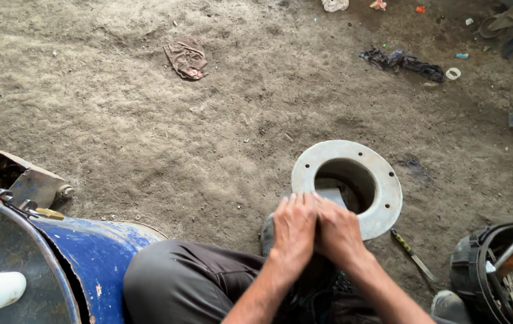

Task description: The person sands the top flange and the inner rim of a cylindrical metal component using strips of sandpaper.

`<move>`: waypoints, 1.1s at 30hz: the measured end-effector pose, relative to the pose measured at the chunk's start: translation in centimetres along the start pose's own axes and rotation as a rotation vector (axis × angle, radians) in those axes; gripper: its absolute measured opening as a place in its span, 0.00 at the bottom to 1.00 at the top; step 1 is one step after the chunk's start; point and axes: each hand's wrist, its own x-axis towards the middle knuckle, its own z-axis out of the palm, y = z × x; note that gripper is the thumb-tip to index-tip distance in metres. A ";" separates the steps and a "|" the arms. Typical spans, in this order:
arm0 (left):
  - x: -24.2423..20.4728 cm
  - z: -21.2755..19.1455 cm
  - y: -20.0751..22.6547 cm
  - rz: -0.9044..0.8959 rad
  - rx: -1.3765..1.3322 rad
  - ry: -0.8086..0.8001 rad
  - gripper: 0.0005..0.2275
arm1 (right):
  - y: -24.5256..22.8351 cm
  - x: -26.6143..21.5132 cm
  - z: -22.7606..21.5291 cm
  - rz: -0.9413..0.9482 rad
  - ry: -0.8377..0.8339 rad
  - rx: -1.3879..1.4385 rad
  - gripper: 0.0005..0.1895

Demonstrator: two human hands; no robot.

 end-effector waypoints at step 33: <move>3.3 0.0 -1.6 0.046 0.075 -0.006 0.10 | 2.5 3.4 2.6 0.003 0.076 -0.094 0.16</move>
